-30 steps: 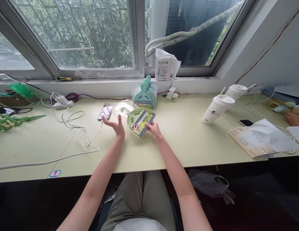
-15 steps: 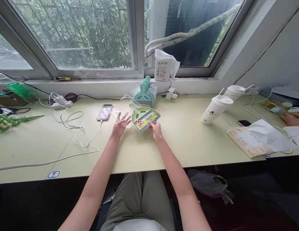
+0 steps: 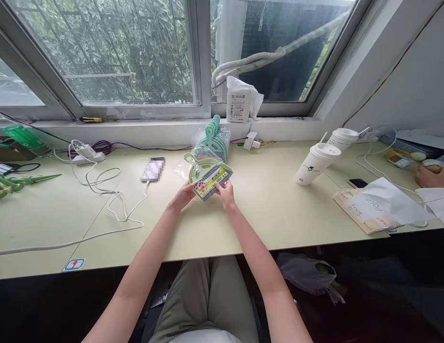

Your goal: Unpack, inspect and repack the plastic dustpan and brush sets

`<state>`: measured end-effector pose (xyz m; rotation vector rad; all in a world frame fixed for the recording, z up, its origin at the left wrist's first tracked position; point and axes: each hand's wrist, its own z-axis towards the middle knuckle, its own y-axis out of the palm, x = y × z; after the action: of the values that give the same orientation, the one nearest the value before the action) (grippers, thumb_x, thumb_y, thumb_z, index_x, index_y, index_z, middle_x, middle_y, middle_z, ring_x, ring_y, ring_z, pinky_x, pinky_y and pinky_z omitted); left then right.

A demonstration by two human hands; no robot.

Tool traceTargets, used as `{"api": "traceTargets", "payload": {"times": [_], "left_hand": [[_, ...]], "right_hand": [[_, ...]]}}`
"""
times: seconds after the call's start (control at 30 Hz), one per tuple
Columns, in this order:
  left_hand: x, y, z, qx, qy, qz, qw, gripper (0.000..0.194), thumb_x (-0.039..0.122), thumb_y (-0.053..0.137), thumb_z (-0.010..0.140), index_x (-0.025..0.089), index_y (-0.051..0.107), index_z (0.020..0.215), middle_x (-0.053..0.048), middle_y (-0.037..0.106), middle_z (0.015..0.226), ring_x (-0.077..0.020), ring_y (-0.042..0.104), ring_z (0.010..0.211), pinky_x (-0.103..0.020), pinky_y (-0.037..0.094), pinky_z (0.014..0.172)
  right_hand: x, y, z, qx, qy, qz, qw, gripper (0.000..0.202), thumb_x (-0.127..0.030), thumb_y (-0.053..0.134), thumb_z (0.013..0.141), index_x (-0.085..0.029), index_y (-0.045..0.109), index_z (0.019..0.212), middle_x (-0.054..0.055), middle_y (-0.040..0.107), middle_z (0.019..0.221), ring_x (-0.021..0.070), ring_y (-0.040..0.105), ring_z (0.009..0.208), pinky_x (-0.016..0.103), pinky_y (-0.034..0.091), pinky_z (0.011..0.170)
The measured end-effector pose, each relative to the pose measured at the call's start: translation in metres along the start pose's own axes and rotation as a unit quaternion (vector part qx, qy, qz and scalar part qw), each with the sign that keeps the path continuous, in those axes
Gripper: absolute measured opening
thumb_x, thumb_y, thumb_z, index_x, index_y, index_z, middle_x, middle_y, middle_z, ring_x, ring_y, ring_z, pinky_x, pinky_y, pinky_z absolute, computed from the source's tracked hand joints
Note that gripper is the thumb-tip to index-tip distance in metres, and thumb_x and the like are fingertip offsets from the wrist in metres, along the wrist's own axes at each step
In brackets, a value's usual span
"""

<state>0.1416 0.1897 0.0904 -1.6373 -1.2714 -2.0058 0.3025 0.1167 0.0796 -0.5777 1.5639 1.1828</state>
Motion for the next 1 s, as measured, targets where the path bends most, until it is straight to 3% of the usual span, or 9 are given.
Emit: {"api": "traceTargets", "payload": {"times": [0.27,0.43,0.53,0.6,0.7,0.8,0.9,1.0], "left_hand": [[-0.008,0.011,0.001,-0.034,-0.043,0.014,0.998,0.044,0.027,0.065,0.078,0.016,0.056,0.119,-0.012,0.061,0.123,-0.0291,0.057,0.111,-0.042,0.046,0.095],[-0.011,0.021,0.001,-0.080,-0.056,-0.024,0.995,0.046,0.031,0.063,0.080,0.020,0.054,0.123,-0.010,0.054,0.132,-0.0286,0.051,0.120,-0.041,0.046,0.096],[-0.011,0.024,0.004,-0.027,-0.013,-0.045,0.999,0.044,0.041,0.058,0.083,0.017,0.056,0.119,-0.010,0.058,0.127,-0.0283,0.053,0.118,-0.042,0.044,0.098],[-0.012,0.024,0.004,0.008,0.013,-0.046,0.999,0.044,0.040,0.062,0.080,0.016,0.057,0.117,-0.010,0.061,0.122,-0.0270,0.055,0.115,-0.041,0.042,0.100],[-0.014,0.024,0.002,-0.023,-0.006,-0.038,0.999,0.048,0.032,0.067,0.077,0.017,0.055,0.121,-0.010,0.059,0.125,-0.0253,0.056,0.114,-0.039,0.043,0.099],[-0.014,0.025,0.002,-0.048,-0.029,-0.037,0.998,0.046,0.038,0.062,0.080,0.018,0.055,0.121,-0.010,0.057,0.128,-0.0252,0.055,0.114,-0.038,0.047,0.094],[-0.014,0.027,0.004,0.011,0.008,-0.030,0.999,0.044,0.043,0.057,0.081,0.017,0.056,0.117,-0.010,0.060,0.123,-0.0238,0.058,0.110,-0.035,0.050,0.087],[-0.016,0.028,0.005,0.055,0.027,0.011,0.998,0.047,0.034,0.065,0.074,0.018,0.052,0.117,-0.010,0.062,0.118,-0.0226,0.062,0.100,-0.035,0.054,0.079]], "right_hand": [[0.002,0.002,0.004,0.042,-0.006,-0.002,0.999,0.034,-0.032,0.072,0.068,-0.018,0.054,0.093,0.006,0.067,0.097,0.0182,0.066,0.089,0.035,0.057,0.080],[0.000,0.007,0.001,0.109,-0.042,-0.002,0.993,0.037,-0.035,0.070,0.070,-0.020,0.053,0.098,0.007,0.066,0.105,0.0191,0.065,0.094,0.035,0.056,0.081],[0.002,0.010,0.000,0.100,-0.043,0.012,0.994,0.042,-0.035,0.073,0.067,-0.020,0.053,0.101,0.007,0.066,0.107,0.0206,0.063,0.099,0.037,0.056,0.084],[0.004,0.011,0.000,0.083,-0.036,0.018,0.996,0.043,-0.035,0.074,0.066,-0.020,0.054,0.101,0.007,0.067,0.106,0.0213,0.063,0.099,0.038,0.055,0.085],[0.004,0.009,0.001,0.077,-0.025,0.025,0.996,0.041,-0.035,0.074,0.067,-0.020,0.055,0.100,0.007,0.067,0.105,0.0213,0.064,0.097,0.038,0.055,0.085],[0.003,0.006,0.003,0.077,-0.023,0.039,0.996,0.042,-0.034,0.075,0.066,-0.020,0.056,0.102,0.006,0.067,0.106,0.0213,0.064,0.098,0.038,0.056,0.086],[0.004,0.006,0.005,0.071,-0.030,0.046,0.996,0.044,-0.033,0.075,0.067,-0.021,0.055,0.104,0.006,0.067,0.106,0.0207,0.064,0.098,0.038,0.056,0.085],[0.005,0.007,0.007,0.064,-0.024,0.029,0.997,0.042,-0.033,0.074,0.067,-0.021,0.055,0.104,0.005,0.068,0.103,0.0197,0.065,0.095,0.037,0.057,0.084]]}}
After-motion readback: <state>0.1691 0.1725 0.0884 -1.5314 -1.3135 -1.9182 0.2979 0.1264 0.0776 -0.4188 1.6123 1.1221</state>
